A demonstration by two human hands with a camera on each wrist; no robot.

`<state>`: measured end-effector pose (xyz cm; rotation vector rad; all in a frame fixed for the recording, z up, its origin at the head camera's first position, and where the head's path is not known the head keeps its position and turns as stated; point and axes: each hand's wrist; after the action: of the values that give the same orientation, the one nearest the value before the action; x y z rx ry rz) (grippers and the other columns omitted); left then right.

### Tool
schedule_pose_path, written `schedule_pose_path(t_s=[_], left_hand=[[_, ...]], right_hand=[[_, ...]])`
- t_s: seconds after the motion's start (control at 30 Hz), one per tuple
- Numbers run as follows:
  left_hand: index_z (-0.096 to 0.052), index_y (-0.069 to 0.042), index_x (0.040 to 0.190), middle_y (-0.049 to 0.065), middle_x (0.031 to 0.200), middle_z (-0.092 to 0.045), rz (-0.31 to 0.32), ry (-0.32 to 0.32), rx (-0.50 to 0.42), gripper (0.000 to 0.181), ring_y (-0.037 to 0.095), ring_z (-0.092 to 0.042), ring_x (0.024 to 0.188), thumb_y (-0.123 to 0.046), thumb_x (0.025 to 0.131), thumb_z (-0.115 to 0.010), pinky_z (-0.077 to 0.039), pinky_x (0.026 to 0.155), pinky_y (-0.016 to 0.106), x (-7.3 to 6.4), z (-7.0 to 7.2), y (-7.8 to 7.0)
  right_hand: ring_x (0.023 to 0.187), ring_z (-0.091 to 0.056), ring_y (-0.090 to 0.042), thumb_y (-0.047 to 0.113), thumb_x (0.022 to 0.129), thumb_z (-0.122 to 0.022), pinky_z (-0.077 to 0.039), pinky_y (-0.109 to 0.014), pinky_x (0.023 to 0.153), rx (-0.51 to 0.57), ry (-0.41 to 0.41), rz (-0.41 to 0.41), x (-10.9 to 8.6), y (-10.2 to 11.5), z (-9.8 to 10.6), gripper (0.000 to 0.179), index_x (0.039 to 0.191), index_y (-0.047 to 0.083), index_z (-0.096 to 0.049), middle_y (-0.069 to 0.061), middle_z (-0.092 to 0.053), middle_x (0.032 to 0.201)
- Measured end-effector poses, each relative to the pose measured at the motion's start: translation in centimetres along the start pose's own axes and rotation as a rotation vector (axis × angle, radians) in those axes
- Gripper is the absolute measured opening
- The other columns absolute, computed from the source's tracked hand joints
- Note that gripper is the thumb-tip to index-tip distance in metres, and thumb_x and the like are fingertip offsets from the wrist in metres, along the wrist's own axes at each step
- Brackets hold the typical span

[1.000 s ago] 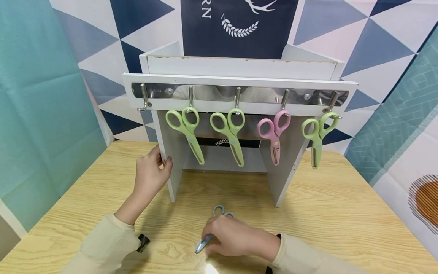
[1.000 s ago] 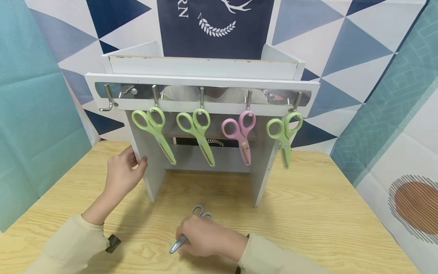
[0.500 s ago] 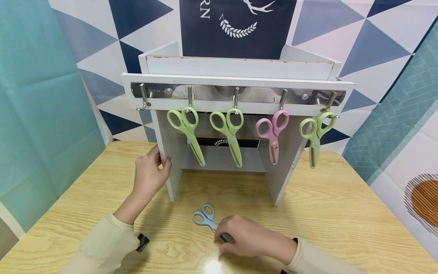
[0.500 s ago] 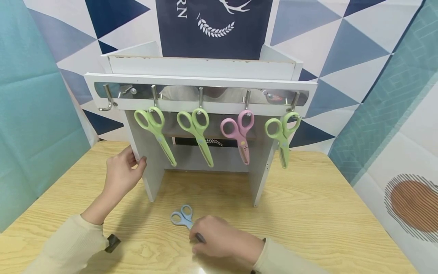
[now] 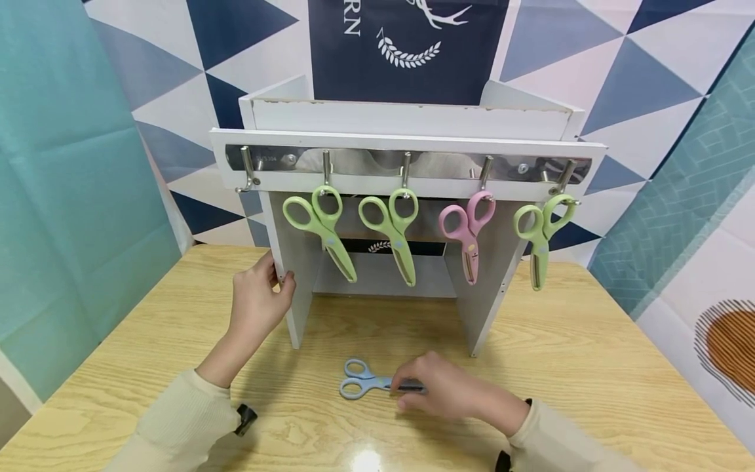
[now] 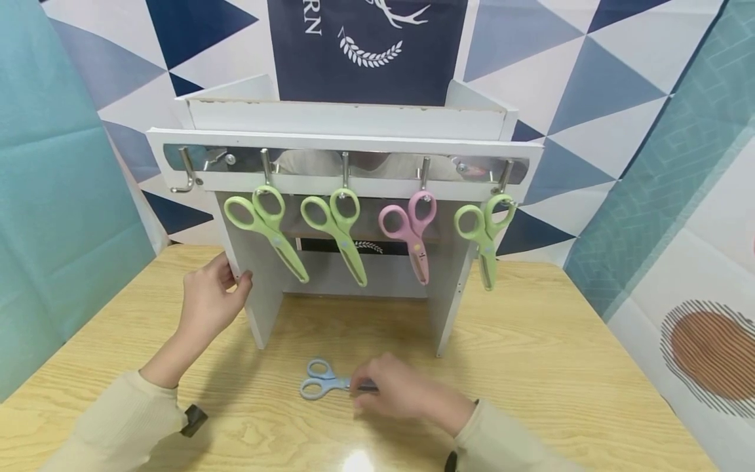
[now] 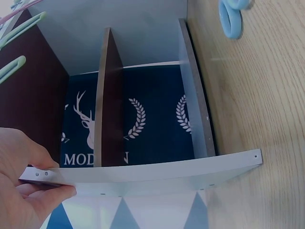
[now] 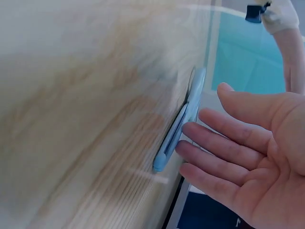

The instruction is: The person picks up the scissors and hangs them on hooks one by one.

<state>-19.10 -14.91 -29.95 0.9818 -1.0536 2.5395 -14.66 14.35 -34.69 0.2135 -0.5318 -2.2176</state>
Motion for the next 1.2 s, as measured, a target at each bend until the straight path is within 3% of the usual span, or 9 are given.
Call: schedule_pose_path(t_s=[0.3, 0.47, 0.77, 1.2], left_hand=[[-0.062, 0.01, 0.099, 0.026, 0.089, -0.072, 0.008, 0.003, -0.008, 0.02, 0.036, -0.073, 0.086, 0.001, 0.081, -0.059, -0.06, 0.075, 0.045, 0.0, 0.1, 0.0], [-0.062, 0.01, 0.098, 0.025, 0.087, -0.072, -0.007, -0.007, 0.007, 0.019, 0.036, -0.073, 0.085, 0.001, 0.081, -0.059, -0.06, 0.074, 0.045, 0.0, 0.0, 0.1], [-0.062, 0.009, 0.096, 0.024, 0.083, -0.072, -0.021, -0.017, 0.009, 0.017, 0.036, -0.073, 0.083, 0.002, 0.081, -0.059, -0.06, 0.072, 0.045, 0.0, -0.1, 0.1], [-0.062, 0.009, 0.096, 0.024, 0.084, -0.072, -0.028, -0.025, 0.011, 0.017, 0.035, -0.073, 0.082, 0.003, 0.081, -0.058, -0.06, 0.072, 0.046, 0.1, -0.1, 0.2]], right_hand=[[0.08, -0.067, -0.004, 0.012, 0.08, -0.076, -0.055, -0.019, 0.07, 0.033, -0.009, -0.025, 0.9, -1.4, 0.0, 0.013, 0.092, 0.009, -0.071, 0.0, -0.075, 0.086], [0.076, -0.065, -0.003, 0.006, 0.077, -0.077, -0.053, -0.016, 0.068, 0.016, -0.007, -0.022, 1.7, -1.6, -0.2, 0.016, 0.092, 0.007, -0.071, 0.0, -0.072, 0.082], [0.069, -0.056, 0.001, 0.005, 0.075, -0.078, -0.048, -0.014, 0.061, 0.02, 0.012, -0.111, 2.7, -1.6, -0.8, 0.015, 0.087, 0.009, -0.071, 0.003, -0.066, 0.077], [0.064, -0.054, -0.001, -0.002, 0.071, -0.078, -0.045, -0.015, 0.056, 0.006, -0.052, -0.174, 2.8, -1.0, -1.3, 0.014, 0.078, 0.008, -0.069, 0.001, -0.064, 0.072]])
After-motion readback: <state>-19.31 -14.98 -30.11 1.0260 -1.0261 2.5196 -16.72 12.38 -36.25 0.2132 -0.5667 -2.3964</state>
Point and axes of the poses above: each hand's wrist, its own x-axis towards the middle knuckle, its own z-axis out of the back of the hand, y = z × x
